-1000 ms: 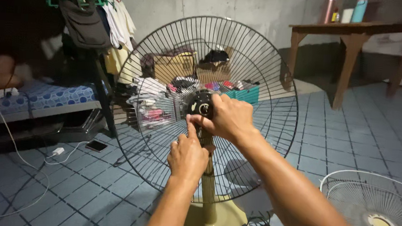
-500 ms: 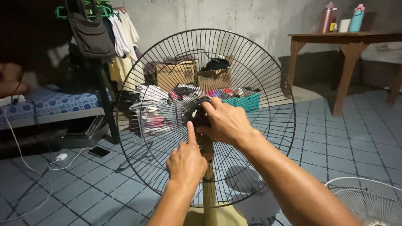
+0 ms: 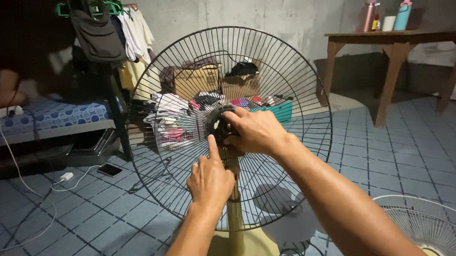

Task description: The person assembles a standing fan by hand. They first secure the front wire cage to the fan stand, then attach the three-blade fan rotor to the central hub, aligning it with the motor shaft.

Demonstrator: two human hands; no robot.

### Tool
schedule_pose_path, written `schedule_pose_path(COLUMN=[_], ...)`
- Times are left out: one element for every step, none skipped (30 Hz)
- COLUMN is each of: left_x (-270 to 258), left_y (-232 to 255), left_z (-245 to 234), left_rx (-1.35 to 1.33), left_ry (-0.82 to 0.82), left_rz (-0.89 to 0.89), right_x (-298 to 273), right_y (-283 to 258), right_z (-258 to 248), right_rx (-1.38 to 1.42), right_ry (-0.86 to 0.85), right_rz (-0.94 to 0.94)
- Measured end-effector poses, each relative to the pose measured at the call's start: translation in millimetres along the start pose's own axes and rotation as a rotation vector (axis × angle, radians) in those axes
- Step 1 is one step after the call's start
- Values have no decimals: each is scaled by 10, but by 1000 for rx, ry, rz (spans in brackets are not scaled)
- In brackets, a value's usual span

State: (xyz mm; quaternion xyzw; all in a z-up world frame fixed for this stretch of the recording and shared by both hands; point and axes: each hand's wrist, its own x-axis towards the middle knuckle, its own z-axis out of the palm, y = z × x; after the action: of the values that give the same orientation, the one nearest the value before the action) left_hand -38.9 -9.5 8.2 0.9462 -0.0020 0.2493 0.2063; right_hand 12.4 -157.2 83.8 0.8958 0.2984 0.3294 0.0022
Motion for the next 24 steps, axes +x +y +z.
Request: schedule_pose_path(left_x=[1,10,9,3,10,13,10,4,-6,-6,-6,3,14,12,14,16,21,24,23,24,22,24,23,18], left_y=[19,44,67,82,91,83,77,74,69,65,59,63,71,62,52,38,28,21,8,9,11,14,11,-8], left_z=[-19,-36,-45,-46,-50,-62,-67,-63,-55,-49,-44,-40,-36,-36,-38,-39,-38,-35,-33,-26,-15,-3,7,11], left_rx=[-20,-43,-65,-68,-71,-72,-79,-83,-86,-87,-87,-89,-87,-83,-80,-88,-96,-104,-104,-107,-110,-104,-98,-89], left_ry=[-25,-51,-77,-67,-58,-49,-47,-47,-46,-55,-64,-69,-78,-88,-98,-95,-91,-90,-93,-96,-99,-91,-83,-74], left_rz=[-32,-64,-96,-98,-100,-104,-103,-99,-95,-96,-96,-96,-89,-89,-88,-86,-84,-78,-84,-86,-88,-77,-67,-59], right_x=[-10,-18,-32,-55,-76,-76,-72,-86,-102,-113,-126,-133,-141,-141,-136,-131,-126,-122,-112,-110,-113,-112,-109,-100], right_y=[14,28,42,44,37,26,24,20,15,12,0,-2,0,-12,-27,-46,-52,-53,-57,-48,-40,-31,-24,-37], right_z=[33,71,111,158,206,243,269,293,315,330,345,349,346,347,349,354,354,354,357,353,352,351,351,365], right_rx=[12,22,32,48,63,80,69,59,49,42,34,24,17,16,15,18,22,24,24,19,14,13,12,15], right_ry=[40,78,115,146,177,208,211,216,221,247,274,304,322,338,353,335,317,298,288,278,269,284,299,315], right_rz=[-16,-33,-49,-43,-37,-31,-29,-23,-17,-28,-39,-53,-39,-30,-20,-16,-13,-5,-8,-9,-10,-19,-29,-40])
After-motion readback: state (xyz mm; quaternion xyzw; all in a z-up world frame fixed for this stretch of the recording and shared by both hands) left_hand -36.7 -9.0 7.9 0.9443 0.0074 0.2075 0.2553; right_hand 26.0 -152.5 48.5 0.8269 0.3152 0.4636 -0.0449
